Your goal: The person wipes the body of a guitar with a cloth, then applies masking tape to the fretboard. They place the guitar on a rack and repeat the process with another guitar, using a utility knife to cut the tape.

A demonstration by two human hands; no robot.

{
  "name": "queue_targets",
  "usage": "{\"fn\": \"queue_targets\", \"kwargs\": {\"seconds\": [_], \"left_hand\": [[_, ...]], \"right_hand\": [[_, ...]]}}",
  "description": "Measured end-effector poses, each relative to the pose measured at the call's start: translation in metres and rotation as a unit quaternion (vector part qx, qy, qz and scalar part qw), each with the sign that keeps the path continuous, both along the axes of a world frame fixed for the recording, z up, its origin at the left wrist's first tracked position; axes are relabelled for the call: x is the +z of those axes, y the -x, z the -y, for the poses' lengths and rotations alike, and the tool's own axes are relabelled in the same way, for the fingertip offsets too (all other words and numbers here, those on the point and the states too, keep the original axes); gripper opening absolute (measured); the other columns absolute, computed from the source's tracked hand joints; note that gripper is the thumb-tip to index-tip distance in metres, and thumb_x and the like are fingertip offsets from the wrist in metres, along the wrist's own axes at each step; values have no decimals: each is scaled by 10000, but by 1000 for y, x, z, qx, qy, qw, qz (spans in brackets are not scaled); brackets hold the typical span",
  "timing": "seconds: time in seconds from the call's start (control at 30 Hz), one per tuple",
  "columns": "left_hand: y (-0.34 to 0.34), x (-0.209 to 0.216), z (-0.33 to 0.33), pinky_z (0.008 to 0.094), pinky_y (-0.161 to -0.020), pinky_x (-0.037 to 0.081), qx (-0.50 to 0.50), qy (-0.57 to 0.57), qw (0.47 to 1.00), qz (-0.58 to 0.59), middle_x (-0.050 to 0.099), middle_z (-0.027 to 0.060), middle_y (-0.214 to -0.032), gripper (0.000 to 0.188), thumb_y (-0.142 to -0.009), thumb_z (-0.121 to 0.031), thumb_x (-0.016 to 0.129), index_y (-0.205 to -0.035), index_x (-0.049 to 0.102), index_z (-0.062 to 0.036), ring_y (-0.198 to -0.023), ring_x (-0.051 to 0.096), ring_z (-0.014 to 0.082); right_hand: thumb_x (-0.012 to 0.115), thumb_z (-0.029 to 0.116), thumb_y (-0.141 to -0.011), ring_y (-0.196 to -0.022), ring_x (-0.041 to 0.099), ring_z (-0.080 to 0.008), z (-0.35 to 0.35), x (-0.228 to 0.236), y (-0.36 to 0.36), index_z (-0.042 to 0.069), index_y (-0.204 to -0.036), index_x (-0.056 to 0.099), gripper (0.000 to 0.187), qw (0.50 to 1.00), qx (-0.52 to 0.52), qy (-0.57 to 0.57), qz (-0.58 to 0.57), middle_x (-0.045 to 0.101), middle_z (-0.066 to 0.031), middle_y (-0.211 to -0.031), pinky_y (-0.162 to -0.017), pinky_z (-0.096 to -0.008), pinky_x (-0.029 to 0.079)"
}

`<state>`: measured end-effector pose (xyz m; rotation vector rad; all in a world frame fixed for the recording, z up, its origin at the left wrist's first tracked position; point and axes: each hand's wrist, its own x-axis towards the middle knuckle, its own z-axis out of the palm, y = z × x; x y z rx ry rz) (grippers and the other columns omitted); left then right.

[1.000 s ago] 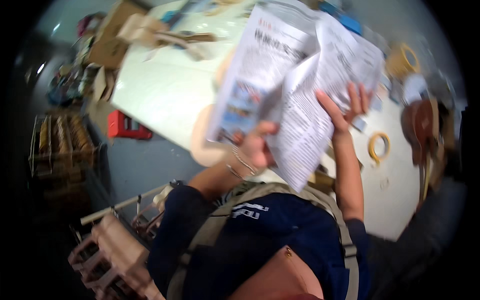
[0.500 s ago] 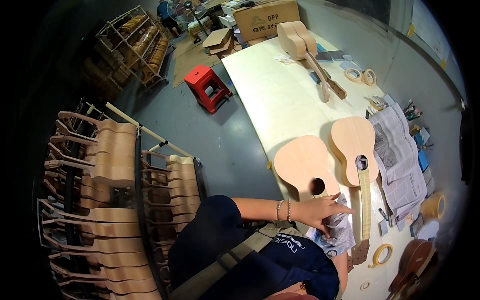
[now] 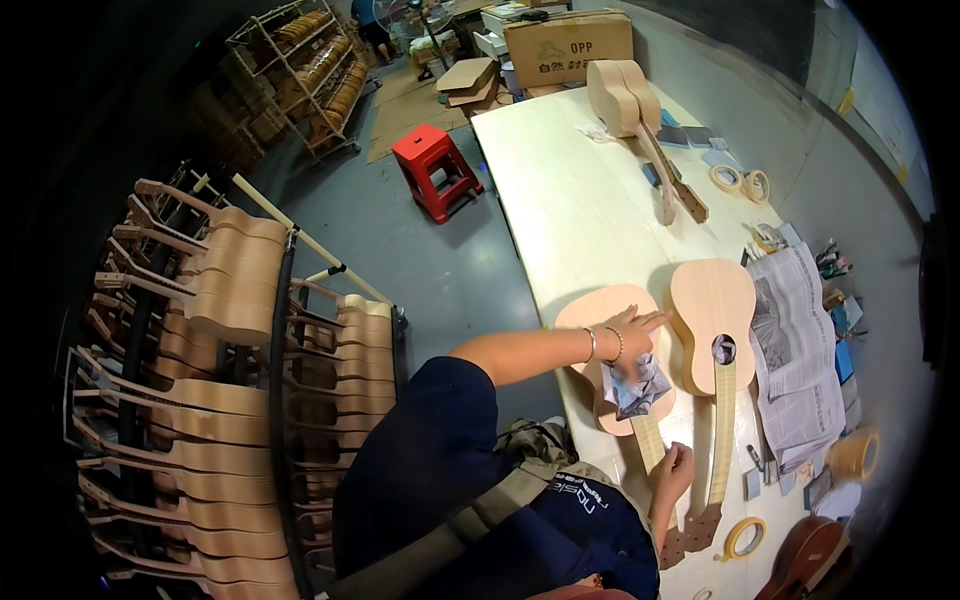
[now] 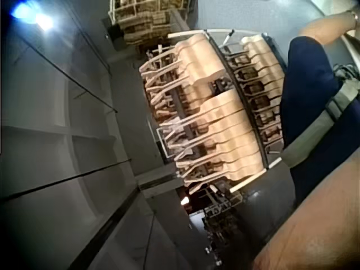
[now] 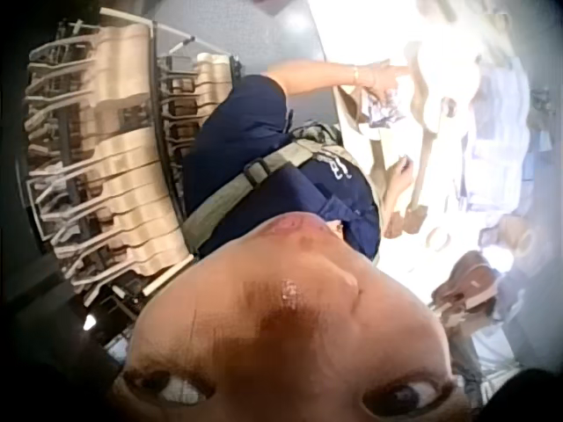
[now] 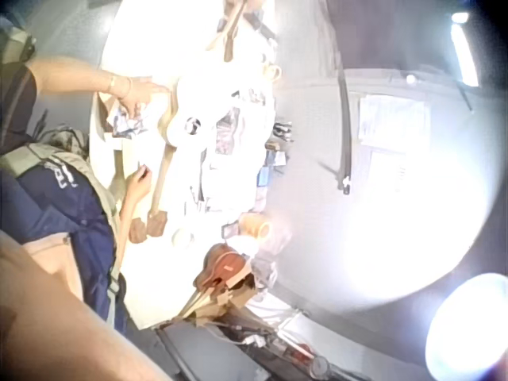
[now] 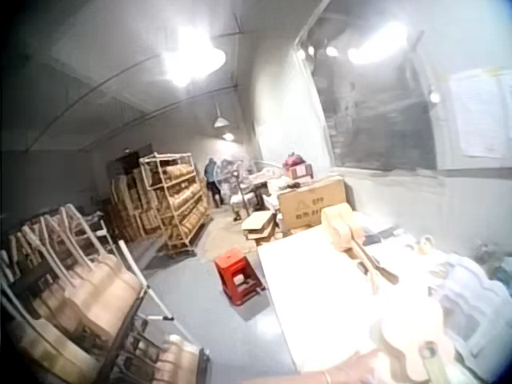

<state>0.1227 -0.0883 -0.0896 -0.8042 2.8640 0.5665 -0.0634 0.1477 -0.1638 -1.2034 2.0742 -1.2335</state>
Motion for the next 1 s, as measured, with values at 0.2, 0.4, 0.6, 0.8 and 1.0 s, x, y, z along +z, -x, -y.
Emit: {"fn": "queue_targets", "kwargs": {"seconds": [0.2,0.4,0.6,0.8,1.0], "left_hand": [[8,33,-13,604,-1080,123,68,67,995,-14,28,200,-1513,959,-482,-374,844,-1322,460,-116,-1409,33,328],[25,-13,-24,542,-1103,166,-39,69,997,26,276,217,-1415,834,-551,-260,785,-1291,453,-66,-1380,153,350],[19,-27,-39,473,-1020,327,-58,95,987,-119,502,187,-1178,579,-628,-102,656,-1193,544,-47,-1191,404,370],[3,-1,5,365,-851,451,-106,-203,966,-124,611,156,-968,697,-656,-128,734,-1301,475,-66,-929,579,324],[40,17,29,539,-1060,205,-136,63,982,117,109,198,-1504,1298,-426,-469,861,-1466,98,-324,-1371,185,373]], "right_hand": [[485,172,-891,-622,596,-305,0,19,-14,49,-925,621,186,993,0,-69,-100,619,-165,-712,-572,-369,450],[466,200,-892,-678,600,-387,2,15,-12,54,-895,618,210,988,0,-108,-107,627,-197,-735,-600,-426,457],[475,189,-890,-675,593,-373,4,19,-13,58,-887,624,199,987,12,-108,-117,628,-186,-737,-598,-430,454],[501,192,-886,-674,597,-351,0,13,-15,58,-876,625,182,991,8,-65,-114,624,-177,-727,-600,-420,452],[515,209,-880,-631,586,-368,7,15,-13,64,-848,608,175,987,20,-98,-129,602,-188,-682,-562,-448,445]]}}
